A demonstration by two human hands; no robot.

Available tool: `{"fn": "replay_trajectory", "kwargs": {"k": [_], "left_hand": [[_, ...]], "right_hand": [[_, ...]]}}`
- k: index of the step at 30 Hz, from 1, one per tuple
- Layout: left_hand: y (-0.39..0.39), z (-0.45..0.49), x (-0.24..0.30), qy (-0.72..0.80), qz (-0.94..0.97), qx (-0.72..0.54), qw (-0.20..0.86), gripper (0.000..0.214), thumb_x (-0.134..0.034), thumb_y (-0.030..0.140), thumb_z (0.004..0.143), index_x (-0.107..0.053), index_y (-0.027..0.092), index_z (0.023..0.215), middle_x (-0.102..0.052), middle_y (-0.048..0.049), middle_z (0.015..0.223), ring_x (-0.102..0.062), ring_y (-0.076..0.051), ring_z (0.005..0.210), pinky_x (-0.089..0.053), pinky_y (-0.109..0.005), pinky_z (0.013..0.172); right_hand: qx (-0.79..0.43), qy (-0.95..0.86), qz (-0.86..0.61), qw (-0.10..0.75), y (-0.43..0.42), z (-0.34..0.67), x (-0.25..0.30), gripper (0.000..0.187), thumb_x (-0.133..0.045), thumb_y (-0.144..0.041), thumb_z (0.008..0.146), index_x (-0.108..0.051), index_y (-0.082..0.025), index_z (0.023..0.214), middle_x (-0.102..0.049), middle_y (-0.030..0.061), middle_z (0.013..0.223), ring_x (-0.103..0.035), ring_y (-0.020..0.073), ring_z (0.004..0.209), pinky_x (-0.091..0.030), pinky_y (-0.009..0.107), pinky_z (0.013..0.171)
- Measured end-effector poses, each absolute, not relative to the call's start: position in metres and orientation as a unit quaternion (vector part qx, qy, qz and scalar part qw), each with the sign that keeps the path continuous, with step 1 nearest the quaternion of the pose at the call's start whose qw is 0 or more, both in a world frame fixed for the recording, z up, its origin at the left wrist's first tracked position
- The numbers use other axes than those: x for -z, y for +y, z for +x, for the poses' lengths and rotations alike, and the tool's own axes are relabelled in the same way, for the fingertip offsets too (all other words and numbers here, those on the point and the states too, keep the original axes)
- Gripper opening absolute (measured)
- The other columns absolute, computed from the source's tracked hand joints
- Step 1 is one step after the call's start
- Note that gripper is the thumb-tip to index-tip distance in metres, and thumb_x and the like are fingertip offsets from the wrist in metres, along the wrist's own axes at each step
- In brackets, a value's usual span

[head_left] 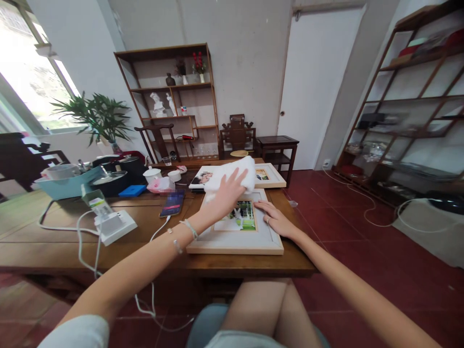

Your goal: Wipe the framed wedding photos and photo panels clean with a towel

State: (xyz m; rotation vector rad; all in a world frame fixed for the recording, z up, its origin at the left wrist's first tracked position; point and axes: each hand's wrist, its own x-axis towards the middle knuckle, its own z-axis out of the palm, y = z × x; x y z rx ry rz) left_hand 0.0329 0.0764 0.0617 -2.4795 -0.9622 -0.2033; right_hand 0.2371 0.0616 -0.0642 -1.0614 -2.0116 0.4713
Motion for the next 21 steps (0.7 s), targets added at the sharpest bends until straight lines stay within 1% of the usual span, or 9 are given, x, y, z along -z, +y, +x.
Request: {"fn": "replay_trajectory", "kwargs": {"k": [1,3,5,8,15,19,21], "left_hand": [[0.082,0.039,-0.053,-0.330,-0.911,0.075,0.234,0.033,-0.046,-0.002,0.071,-0.061,0.015,0.096,-0.018,-0.0079,0.148,-0.013,-0.030,0.135,-0.023,-0.052,0.103],[0.091,0.052,-0.034,-0.302,-0.927,0.060,0.215,0.032,-0.048,-0.002,0.071,-0.061,0.016,0.095,-0.027,-0.0070,0.145,-0.016,-0.028,0.134,-0.019,-0.052,0.105],[0.097,0.061,-0.016,-0.296,-0.935,0.043,0.189,0.032,-0.050,-0.001,0.070,-0.061,0.016,0.096,-0.033,-0.0069,0.142,-0.022,-0.028,0.133,-0.023,-0.049,0.104],[0.103,0.066,0.001,-0.306,-0.936,0.038,0.172,0.032,-0.048,0.000,0.072,-0.060,0.015,0.097,-0.033,-0.0068,0.142,-0.025,-0.028,0.131,-0.029,-0.048,0.101],[0.106,0.054,0.002,-0.335,-0.928,0.021,0.165,0.032,-0.046,-0.002,0.073,-0.061,0.017,0.094,-0.034,-0.0047,0.141,-0.027,-0.027,0.130,-0.028,-0.050,0.100],[0.105,0.042,-0.002,-0.354,-0.920,0.011,0.168,0.033,-0.043,-0.002,0.074,-0.062,0.018,0.092,-0.037,-0.0038,0.140,-0.029,-0.028,0.129,-0.029,-0.051,0.100],[0.106,0.034,-0.005,-0.365,-0.916,0.005,0.168,0.034,-0.044,-0.002,0.073,-0.063,0.018,0.093,-0.038,-0.0041,0.139,-0.030,-0.028,0.128,-0.030,-0.051,0.099]], "right_hand": [[-0.184,-0.796,-0.417,0.398,0.061,0.237,0.064,0.060,-0.042,-0.009,0.065,-0.051,-0.020,0.122,-0.050,0.0080,0.130,-0.034,0.0244,0.127,-0.024,0.050,0.107],[-0.180,-0.798,-0.415,0.398,0.061,0.236,0.062,0.058,-0.042,-0.009,0.065,-0.052,-0.020,0.121,-0.051,0.0077,0.129,-0.036,0.0250,0.126,-0.024,0.050,0.106],[-0.177,-0.798,-0.418,0.397,0.059,0.235,0.060,0.056,-0.041,-0.010,0.066,-0.054,-0.021,0.120,-0.051,0.0072,0.128,-0.037,0.0253,0.124,-0.024,0.051,0.106],[-0.176,-0.797,-0.420,0.397,0.058,0.234,0.059,0.055,-0.040,-0.011,0.066,-0.055,-0.021,0.119,-0.052,0.0067,0.127,-0.038,0.0259,0.122,-0.023,0.051,0.106],[-0.185,-0.799,-0.413,0.396,0.061,0.237,0.062,0.057,-0.041,-0.009,0.065,-0.054,-0.022,0.119,-0.051,0.0064,0.128,-0.037,0.0254,0.125,-0.024,0.051,0.106],[-0.194,-0.793,-0.430,0.385,0.062,0.237,0.063,0.059,-0.040,-0.009,0.065,-0.052,-0.020,0.121,-0.050,0.0088,0.129,-0.035,0.0253,0.127,-0.022,0.051,0.107],[-0.195,-0.790,-0.433,0.388,0.061,0.237,0.063,0.058,-0.040,-0.009,0.066,-0.052,-0.020,0.122,-0.050,0.0085,0.129,-0.035,0.0248,0.127,-0.022,0.051,0.107]]}}
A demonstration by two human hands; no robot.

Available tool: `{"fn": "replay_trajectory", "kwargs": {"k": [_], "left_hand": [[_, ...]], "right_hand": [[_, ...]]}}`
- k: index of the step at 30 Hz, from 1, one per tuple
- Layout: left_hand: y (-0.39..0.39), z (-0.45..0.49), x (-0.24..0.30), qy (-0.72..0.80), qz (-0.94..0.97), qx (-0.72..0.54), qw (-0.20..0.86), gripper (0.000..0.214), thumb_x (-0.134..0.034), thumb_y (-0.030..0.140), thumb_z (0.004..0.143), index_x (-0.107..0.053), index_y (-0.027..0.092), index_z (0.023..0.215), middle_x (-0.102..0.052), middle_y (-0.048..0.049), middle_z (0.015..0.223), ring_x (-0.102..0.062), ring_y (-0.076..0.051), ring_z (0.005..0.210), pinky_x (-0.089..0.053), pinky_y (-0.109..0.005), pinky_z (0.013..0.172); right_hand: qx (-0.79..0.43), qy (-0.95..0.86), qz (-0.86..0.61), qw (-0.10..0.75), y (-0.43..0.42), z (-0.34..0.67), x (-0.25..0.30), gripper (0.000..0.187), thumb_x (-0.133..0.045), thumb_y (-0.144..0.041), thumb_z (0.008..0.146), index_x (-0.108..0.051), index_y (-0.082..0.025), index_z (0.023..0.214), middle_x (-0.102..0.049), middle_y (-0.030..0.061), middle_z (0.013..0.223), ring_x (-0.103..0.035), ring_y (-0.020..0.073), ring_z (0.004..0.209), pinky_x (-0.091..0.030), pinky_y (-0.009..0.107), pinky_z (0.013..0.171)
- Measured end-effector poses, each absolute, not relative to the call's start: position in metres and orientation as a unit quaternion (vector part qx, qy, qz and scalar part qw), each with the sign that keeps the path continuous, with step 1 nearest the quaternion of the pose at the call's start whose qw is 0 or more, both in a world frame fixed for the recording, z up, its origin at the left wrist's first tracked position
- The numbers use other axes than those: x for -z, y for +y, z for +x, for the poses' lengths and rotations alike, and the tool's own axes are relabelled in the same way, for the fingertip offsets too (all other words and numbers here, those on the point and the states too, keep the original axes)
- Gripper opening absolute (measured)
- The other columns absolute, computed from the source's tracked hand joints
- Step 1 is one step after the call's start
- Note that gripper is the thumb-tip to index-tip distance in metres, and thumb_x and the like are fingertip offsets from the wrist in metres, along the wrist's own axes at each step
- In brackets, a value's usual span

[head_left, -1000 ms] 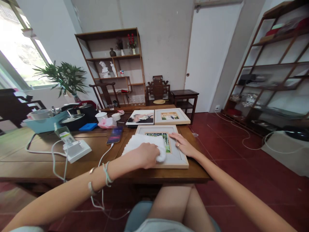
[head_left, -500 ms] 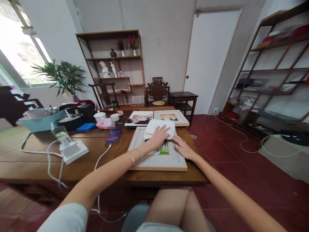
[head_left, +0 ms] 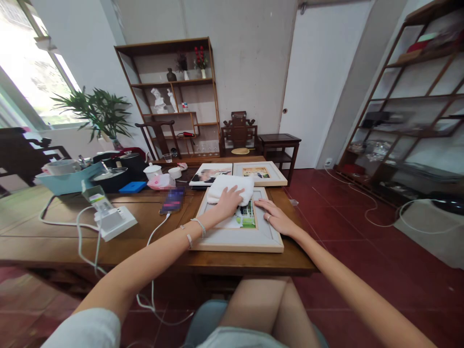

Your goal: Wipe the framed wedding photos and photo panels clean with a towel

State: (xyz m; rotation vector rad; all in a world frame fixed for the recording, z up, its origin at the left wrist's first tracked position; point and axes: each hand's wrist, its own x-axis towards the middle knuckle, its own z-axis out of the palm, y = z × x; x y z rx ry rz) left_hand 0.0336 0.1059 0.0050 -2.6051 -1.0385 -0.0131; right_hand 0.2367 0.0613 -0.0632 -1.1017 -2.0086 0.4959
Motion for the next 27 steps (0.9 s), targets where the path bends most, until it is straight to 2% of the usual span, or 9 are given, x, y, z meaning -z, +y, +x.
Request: {"fn": "replay_trajectory", "kwargs": {"k": [8,13,19,23,27], "left_hand": [[0.109,-0.008,-0.017,-0.427,-0.888,-0.024,0.170,0.038,-0.046,-0.002,0.069,-0.064,0.017,0.096,-0.052,-0.0117,0.125,-0.042,-0.027,0.120,-0.038,-0.046,0.091],[0.093,-0.023,-0.021,-0.438,-0.882,-0.034,0.169,0.036,-0.043,-0.002,0.069,-0.064,0.015,0.092,-0.041,-0.0102,0.136,-0.039,-0.029,0.122,-0.039,-0.044,0.091],[0.032,-0.024,-0.024,-0.396,-0.907,-0.061,0.129,0.029,-0.044,0.005,0.070,-0.065,0.011,0.090,-0.039,-0.0155,0.136,-0.047,-0.029,0.116,-0.042,-0.041,0.090],[-0.009,-0.023,-0.029,-0.356,-0.927,-0.075,0.089,0.029,-0.043,0.007,0.073,-0.064,0.011,0.093,-0.032,-0.0154,0.141,-0.044,-0.029,0.120,-0.041,-0.040,0.093],[-0.005,-0.024,-0.026,-0.389,-0.916,-0.054,0.079,0.029,-0.040,0.010,0.079,-0.062,0.011,0.097,-0.033,-0.0177,0.140,-0.046,-0.028,0.118,-0.040,-0.038,0.095]], "right_hand": [[-0.195,-0.779,-0.436,0.407,0.061,0.237,0.067,0.058,-0.040,-0.009,0.068,-0.052,-0.024,0.123,-0.048,0.0058,0.131,-0.035,0.0230,0.128,-0.023,0.051,0.108],[-0.188,-0.784,-0.436,0.400,0.061,0.237,0.066,0.058,-0.040,-0.008,0.068,-0.052,-0.024,0.123,-0.049,0.0060,0.131,-0.035,0.0226,0.128,-0.024,0.050,0.108],[-0.186,-0.794,-0.431,0.387,0.060,0.238,0.064,0.059,-0.040,-0.008,0.068,-0.051,-0.022,0.124,-0.049,0.0069,0.131,-0.034,0.0236,0.128,-0.024,0.051,0.108],[-0.180,-0.799,-0.428,0.381,0.061,0.238,0.065,0.058,-0.040,-0.009,0.068,-0.051,-0.020,0.124,-0.049,0.0084,0.130,-0.034,0.0244,0.128,-0.024,0.051,0.108],[-0.172,-0.797,-0.430,0.387,0.061,0.238,0.066,0.058,-0.039,-0.008,0.067,-0.052,-0.021,0.123,-0.050,0.0074,0.129,-0.035,0.0239,0.128,-0.024,0.051,0.108]]}}
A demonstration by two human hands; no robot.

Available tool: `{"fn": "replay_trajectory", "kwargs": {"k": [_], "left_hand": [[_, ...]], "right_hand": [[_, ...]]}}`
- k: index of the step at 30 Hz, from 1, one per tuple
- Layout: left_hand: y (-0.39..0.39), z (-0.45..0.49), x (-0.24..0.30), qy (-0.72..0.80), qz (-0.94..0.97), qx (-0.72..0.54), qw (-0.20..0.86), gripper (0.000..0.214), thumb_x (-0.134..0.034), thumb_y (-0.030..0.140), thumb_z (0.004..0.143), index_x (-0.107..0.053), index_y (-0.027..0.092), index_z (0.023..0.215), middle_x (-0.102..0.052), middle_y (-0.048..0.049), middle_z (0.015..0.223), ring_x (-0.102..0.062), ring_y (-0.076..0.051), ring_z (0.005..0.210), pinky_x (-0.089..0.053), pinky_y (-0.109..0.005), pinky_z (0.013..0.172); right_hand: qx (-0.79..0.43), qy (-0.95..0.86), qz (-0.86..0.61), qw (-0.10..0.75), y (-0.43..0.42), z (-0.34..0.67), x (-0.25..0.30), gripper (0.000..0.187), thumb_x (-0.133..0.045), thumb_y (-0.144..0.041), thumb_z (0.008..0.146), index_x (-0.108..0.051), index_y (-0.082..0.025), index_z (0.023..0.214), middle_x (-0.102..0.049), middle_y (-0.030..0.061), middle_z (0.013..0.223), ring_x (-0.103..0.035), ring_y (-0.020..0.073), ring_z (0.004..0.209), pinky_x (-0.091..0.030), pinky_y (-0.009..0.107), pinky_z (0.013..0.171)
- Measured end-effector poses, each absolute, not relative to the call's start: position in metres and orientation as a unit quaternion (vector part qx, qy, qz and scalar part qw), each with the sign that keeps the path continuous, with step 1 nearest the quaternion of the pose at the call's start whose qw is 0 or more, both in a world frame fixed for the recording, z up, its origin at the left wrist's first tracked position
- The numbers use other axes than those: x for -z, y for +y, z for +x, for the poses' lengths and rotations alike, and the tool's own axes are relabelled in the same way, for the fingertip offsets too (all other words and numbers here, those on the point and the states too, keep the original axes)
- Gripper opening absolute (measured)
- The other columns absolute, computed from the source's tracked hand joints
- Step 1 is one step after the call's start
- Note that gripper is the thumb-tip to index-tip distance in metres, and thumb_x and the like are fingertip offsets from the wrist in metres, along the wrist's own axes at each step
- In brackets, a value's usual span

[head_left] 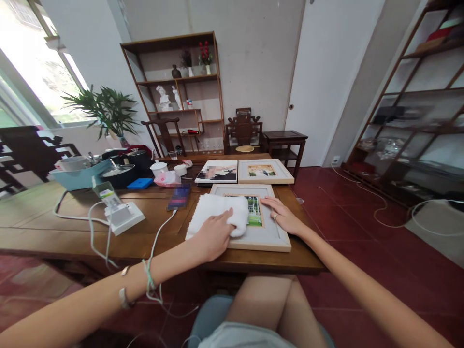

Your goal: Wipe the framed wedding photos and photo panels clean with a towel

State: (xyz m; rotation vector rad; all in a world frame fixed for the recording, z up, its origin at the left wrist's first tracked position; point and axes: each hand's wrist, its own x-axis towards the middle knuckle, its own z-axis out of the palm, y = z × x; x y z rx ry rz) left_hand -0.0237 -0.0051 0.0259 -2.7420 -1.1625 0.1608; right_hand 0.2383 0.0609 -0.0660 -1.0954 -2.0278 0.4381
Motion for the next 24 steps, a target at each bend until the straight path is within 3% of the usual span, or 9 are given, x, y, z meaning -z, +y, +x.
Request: {"fn": "replay_trajectory", "kwargs": {"k": [7,13,20,24], "left_hand": [[0.083,-0.027,-0.010,-0.424,-0.896,0.012,0.131,0.033,-0.042,0.014,0.082,-0.057,0.011,0.111,-0.031,-0.0154,0.141,-0.026,-0.028,0.131,-0.026,-0.039,0.105],[0.116,-0.024,-0.011,-0.440,-0.885,-0.001,0.149,0.042,-0.039,0.003,0.077,-0.053,0.011,0.116,-0.040,-0.0171,0.134,-0.036,-0.028,0.126,-0.033,-0.040,0.100],[0.048,-0.029,-0.021,-0.407,-0.902,-0.084,0.117,0.043,-0.044,-0.001,0.071,-0.059,0.014,0.108,-0.051,-0.0179,0.122,-0.050,-0.029,0.113,-0.044,-0.037,0.086],[-0.013,-0.033,-0.046,-0.376,-0.911,-0.157,0.057,0.036,-0.045,0.002,0.074,-0.059,0.011,0.106,-0.056,-0.0182,0.115,-0.051,-0.029,0.112,-0.043,-0.038,0.089]], "right_hand": [[-0.178,-0.794,-0.435,0.385,0.059,0.237,0.063,0.057,-0.039,-0.010,0.068,-0.051,-0.019,0.123,-0.049,0.0085,0.130,-0.034,0.0242,0.128,-0.024,0.051,0.107],[-0.188,-0.795,-0.440,0.374,0.059,0.236,0.061,0.060,-0.039,-0.010,0.066,-0.051,-0.017,0.124,-0.049,0.0099,0.130,-0.034,0.0252,0.128,-0.023,0.051,0.108],[-0.181,-0.789,-0.438,0.391,0.060,0.236,0.065,0.058,-0.039,-0.010,0.068,-0.051,-0.020,0.123,-0.049,0.0080,0.130,-0.034,0.0246,0.128,-0.024,0.051,0.107],[-0.176,-0.794,-0.433,0.389,0.059,0.236,0.065,0.058,-0.039,-0.009,0.067,-0.051,-0.020,0.123,-0.050,0.0075,0.129,-0.034,0.0244,0.128,-0.024,0.051,0.108]]}}
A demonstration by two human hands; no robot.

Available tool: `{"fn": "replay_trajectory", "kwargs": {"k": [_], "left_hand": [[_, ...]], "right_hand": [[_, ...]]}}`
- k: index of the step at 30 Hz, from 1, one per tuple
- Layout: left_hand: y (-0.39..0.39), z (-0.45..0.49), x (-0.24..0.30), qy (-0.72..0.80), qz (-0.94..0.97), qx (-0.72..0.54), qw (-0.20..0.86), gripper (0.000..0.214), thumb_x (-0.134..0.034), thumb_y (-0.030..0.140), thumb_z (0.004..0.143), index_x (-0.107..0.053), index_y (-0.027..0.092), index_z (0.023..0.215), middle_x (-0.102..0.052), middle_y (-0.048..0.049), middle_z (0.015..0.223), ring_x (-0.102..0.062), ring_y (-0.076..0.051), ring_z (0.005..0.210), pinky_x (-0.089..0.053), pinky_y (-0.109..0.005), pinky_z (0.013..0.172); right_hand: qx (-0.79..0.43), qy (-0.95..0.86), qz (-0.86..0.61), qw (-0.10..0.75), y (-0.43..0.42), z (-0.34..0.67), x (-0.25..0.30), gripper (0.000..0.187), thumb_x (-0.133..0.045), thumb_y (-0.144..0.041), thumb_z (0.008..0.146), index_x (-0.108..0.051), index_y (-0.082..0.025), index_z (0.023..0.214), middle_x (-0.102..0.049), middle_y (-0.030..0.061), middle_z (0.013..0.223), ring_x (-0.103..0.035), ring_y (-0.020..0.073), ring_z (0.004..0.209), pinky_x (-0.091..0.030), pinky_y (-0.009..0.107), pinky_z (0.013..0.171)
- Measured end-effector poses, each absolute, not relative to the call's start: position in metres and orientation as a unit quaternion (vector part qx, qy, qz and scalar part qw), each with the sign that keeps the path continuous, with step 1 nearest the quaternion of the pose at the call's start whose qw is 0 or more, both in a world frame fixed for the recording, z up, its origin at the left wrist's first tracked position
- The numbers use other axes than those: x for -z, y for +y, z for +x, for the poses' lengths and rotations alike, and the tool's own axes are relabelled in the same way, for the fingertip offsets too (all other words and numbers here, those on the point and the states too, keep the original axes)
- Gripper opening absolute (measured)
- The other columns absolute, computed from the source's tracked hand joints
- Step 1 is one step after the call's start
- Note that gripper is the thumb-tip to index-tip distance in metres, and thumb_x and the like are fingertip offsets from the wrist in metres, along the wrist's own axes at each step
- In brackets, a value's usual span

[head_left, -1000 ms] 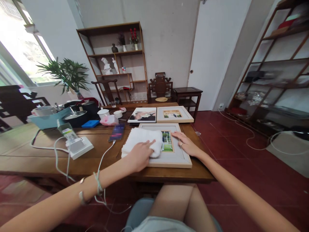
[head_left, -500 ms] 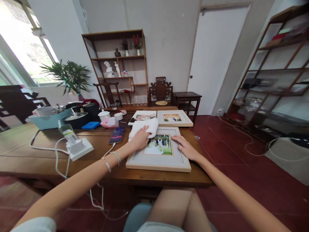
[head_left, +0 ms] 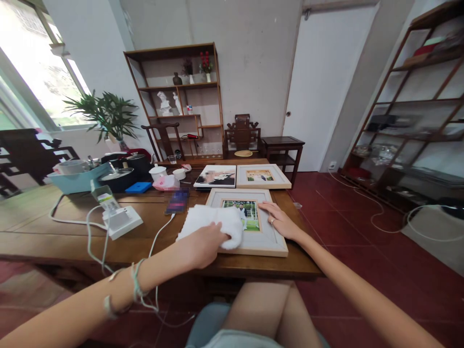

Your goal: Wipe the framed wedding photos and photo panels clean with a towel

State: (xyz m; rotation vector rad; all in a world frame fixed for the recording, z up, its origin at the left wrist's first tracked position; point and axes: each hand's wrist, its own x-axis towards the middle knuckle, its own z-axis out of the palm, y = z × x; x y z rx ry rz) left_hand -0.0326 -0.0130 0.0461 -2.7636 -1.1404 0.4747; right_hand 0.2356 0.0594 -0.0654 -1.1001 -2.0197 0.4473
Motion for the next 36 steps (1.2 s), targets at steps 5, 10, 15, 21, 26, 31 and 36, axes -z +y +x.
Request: {"fn": "replay_trajectory", "kwargs": {"k": [5,10,15,21,26,31,36], "left_hand": [[-0.043,-0.029,-0.066,-0.401,-0.901,-0.167,0.019,0.034,-0.043,0.007,0.081,-0.057,0.015,0.111,-0.048,-0.0184,0.128,-0.050,-0.029,0.114,-0.044,-0.040,0.087],[-0.012,-0.030,-0.042,-0.399,-0.910,-0.108,0.039,0.032,-0.037,0.030,0.091,-0.056,0.018,0.114,-0.035,-0.0167,0.139,-0.029,-0.032,0.130,-0.034,-0.046,0.097],[0.046,-0.031,-0.012,-0.383,-0.919,-0.016,0.086,0.033,-0.038,0.034,0.091,-0.059,0.020,0.112,-0.023,-0.0134,0.145,-0.020,-0.033,0.133,-0.025,-0.046,0.102],[0.093,-0.018,-0.005,-0.437,-0.891,0.025,0.124,0.036,-0.035,0.037,0.092,-0.060,0.016,0.109,-0.018,-0.0119,0.147,-0.014,-0.032,0.134,-0.022,-0.046,0.104],[0.081,-0.008,-0.014,-0.437,-0.893,-0.037,0.101,0.032,-0.037,0.029,0.091,-0.060,0.015,0.108,-0.034,-0.0143,0.140,-0.034,-0.031,0.127,-0.032,-0.046,0.098],[0.016,-0.011,-0.039,-0.372,-0.921,-0.099,0.065,0.034,-0.035,0.031,0.091,-0.063,0.013,0.098,-0.056,-0.0166,0.118,-0.053,-0.030,0.107,-0.045,-0.041,0.083],[-0.037,-0.008,-0.056,-0.316,-0.944,-0.091,0.030,0.035,-0.031,0.027,0.093,-0.062,0.011,0.096,-0.058,-0.0178,0.114,-0.055,-0.028,0.106,-0.043,-0.040,0.085]], "right_hand": [[-0.172,-0.796,-0.432,0.387,0.060,0.237,0.066,0.058,-0.039,-0.010,0.068,-0.051,-0.022,0.123,-0.050,0.0068,0.129,-0.035,0.0242,0.127,-0.024,0.051,0.107],[-0.172,-0.797,-0.435,0.381,0.060,0.237,0.064,0.057,-0.039,-0.011,0.069,-0.051,-0.018,0.124,-0.048,0.0098,0.131,-0.034,0.0248,0.128,-0.024,0.050,0.108],[-0.179,-0.793,-0.444,0.377,0.060,0.237,0.064,0.059,-0.039,-0.010,0.067,-0.051,-0.017,0.124,-0.048,0.0103,0.130,-0.033,0.0244,0.128,-0.023,0.050,0.108],[-0.186,-0.788,-0.438,0.391,0.061,0.238,0.066,0.059,-0.039,-0.010,0.067,-0.051,-0.021,0.124,-0.047,0.0078,0.132,-0.034,0.0232,0.128,-0.024,0.049,0.107],[-0.185,-0.789,-0.443,0.383,0.060,0.238,0.064,0.059,-0.039,-0.010,0.067,-0.051,-0.020,0.124,-0.048,0.0087,0.131,-0.034,0.0238,0.127,-0.024,0.050,0.107],[-0.182,-0.796,-0.435,0.380,0.059,0.238,0.063,0.059,-0.040,-0.011,0.067,-0.051,-0.020,0.124,-0.049,0.0081,0.131,-0.034,0.0245,0.128,-0.023,0.050,0.108],[-0.182,-0.789,-0.435,0.395,0.059,0.238,0.065,0.057,-0.041,-0.011,0.068,-0.052,-0.023,0.123,-0.050,0.0063,0.130,-0.035,0.0240,0.127,-0.023,0.051,0.108]]}}
